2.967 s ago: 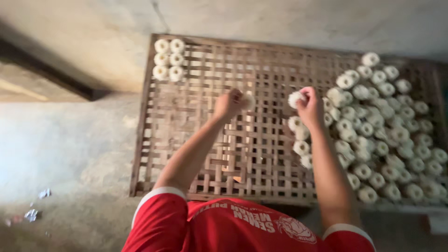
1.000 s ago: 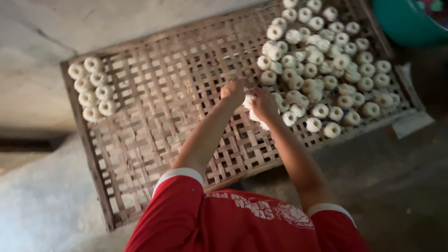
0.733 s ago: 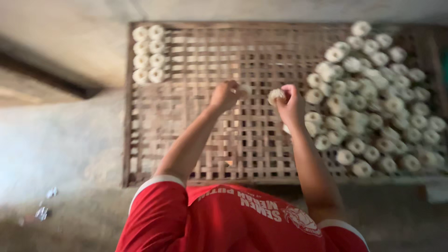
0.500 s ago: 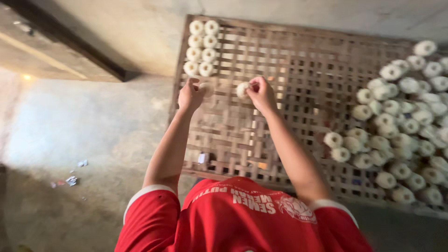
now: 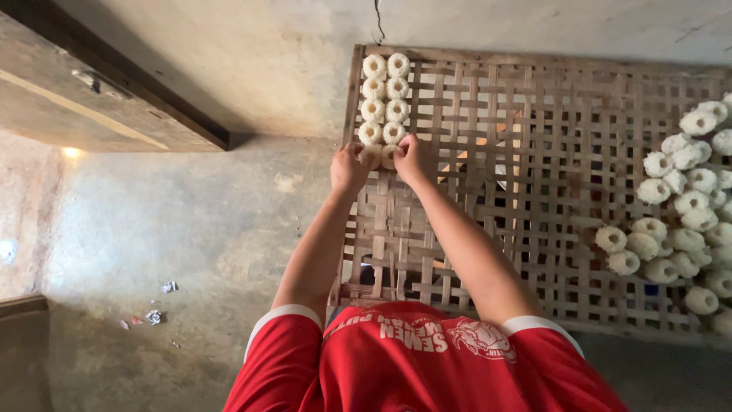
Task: The person arranges small white dough rings onto a woven bamboo tray, placing them in neat rows. The person then moves to a table and handles a basket of colorful dough rings.
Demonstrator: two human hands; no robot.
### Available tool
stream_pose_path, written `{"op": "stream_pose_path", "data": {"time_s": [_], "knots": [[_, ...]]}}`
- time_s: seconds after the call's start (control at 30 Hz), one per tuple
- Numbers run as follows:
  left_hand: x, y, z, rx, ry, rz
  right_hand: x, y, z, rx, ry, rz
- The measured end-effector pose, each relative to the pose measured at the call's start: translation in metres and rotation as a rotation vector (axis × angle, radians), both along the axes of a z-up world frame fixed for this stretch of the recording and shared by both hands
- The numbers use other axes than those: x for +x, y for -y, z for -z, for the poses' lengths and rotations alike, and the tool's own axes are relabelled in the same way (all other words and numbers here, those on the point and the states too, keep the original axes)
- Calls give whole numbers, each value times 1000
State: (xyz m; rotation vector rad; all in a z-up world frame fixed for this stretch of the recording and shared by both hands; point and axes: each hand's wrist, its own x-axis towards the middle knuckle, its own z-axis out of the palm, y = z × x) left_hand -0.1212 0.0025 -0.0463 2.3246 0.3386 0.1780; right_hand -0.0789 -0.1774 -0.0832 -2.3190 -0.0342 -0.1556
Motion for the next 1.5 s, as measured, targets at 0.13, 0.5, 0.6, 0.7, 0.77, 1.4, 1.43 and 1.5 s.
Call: {"op": "stream_pose_path", "data": {"time_s": [0.13,0.5,0.6,0.7,0.77,1.4,1.43,1.5], "knots": [[-1,1,-16,-2,-60,7,-4,-5,7,102,5,-3],[40,-7,-34,89,-5,26,10,1,-9,-17,102,47],[66,-5,-26,118,-79,68,31,-2,-11,-120,73,83],[71,-6,-14,81,-154,11,35,-9,-2,-63,121,71],[73,-8,-10,76,-94,47,39,-13,3,9,128,45],[20,-16,-10,85,-138,70,-9,-9,-20,102,-52,7],[24,-19,-9,163,-165,93,-8,-11,-23,121,-1,14],[30,-17,-12,258,-181,115,-12,1,-29,98,92,-45]]}}
